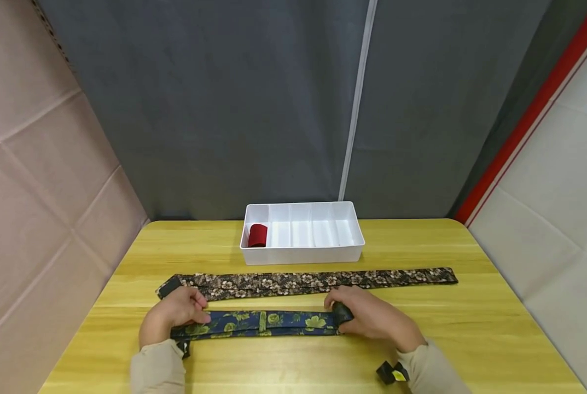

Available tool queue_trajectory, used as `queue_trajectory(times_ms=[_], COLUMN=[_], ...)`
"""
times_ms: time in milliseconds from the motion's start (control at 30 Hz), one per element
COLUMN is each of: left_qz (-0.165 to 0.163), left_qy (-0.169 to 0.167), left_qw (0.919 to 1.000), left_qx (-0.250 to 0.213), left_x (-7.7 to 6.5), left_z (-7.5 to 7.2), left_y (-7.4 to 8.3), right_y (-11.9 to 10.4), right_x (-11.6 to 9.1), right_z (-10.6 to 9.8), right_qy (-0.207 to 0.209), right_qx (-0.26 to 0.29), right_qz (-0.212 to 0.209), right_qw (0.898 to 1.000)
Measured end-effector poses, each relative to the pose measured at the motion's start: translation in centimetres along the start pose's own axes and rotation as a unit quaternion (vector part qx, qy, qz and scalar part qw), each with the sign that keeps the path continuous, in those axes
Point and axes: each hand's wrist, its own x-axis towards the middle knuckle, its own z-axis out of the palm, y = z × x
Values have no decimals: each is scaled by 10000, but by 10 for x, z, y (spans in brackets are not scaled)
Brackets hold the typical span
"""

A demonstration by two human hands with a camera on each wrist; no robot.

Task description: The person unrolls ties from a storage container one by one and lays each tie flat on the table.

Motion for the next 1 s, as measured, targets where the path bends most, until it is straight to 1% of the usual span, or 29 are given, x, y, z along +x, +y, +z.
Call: queue_trajectory(times_ms=[133,267,600,833,1000], left_qz=[42,57,79,128,155], left_qy=[19,9,-3,17,11], left_qw=[10000,10000,10000,9999,9999], left_qx=[39,60,60,73,46], left_x=[0,1,2,1,0], left_z=[0,1,0,0,0], left_y=[-1,-2,-3,-3,-3], right_y=[2,4,9,13,16], right_x=[-3,-6,-11,-16,-18], right_z=[-3,-5,-11,-17,-18], right_qy=[-150,-187,-348,-480,-523], right_qx=[-139,-80,109,96,56], right_qz=[-30,4,435,464,609], right_qw=[9998,9998,9984,9977,9968])
